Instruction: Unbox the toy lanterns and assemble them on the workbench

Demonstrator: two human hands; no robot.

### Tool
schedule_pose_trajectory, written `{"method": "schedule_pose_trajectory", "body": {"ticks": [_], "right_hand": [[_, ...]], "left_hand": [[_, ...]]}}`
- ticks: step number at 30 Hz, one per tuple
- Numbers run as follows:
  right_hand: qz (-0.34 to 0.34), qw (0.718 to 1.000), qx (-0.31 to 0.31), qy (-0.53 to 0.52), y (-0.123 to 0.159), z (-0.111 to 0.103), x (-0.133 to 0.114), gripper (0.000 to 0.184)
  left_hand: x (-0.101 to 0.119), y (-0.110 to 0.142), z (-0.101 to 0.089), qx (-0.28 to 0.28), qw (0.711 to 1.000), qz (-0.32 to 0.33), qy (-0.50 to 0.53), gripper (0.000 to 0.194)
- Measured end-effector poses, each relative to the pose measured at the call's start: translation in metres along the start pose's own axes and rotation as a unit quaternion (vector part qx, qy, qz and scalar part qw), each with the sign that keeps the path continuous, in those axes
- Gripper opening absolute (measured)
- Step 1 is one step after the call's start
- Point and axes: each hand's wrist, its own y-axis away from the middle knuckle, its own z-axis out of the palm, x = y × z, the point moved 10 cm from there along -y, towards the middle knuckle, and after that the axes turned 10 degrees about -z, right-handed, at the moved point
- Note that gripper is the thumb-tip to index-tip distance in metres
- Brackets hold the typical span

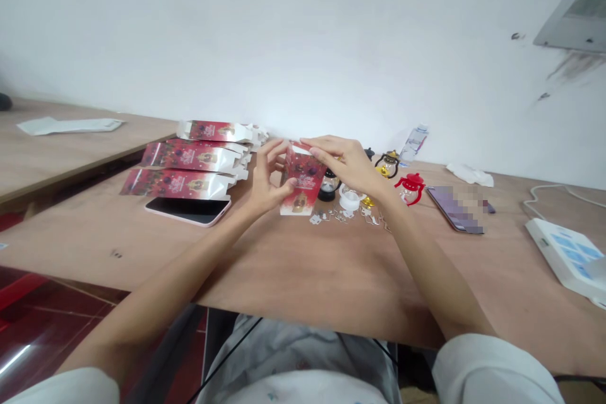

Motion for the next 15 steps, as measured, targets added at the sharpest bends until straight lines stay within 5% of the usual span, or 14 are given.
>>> {"method": "schedule_pose_trajectory", "body": {"ticks": [7,11,15], "right_hand": [[-0.024,0.998,-0.040,-0.050,0.003,0.002,-0.001,0.030],[0.008,0.997,-0.061,-0.054,0.005,0.013,0.000,0.045],[0.023,0.998,-0.042,-0.044,-0.009,-0.003,0.016,0.056]], "left_hand": [[-0.003,0.000,0.004,-0.026,0.997,-0.035,0.066,0.065],[-0.007,-0.002,0.006,-0.021,0.993,-0.059,0.095,0.063],[-0.015,-0.012,-0.007,0.056,0.990,-0.107,0.068,0.058]]}}
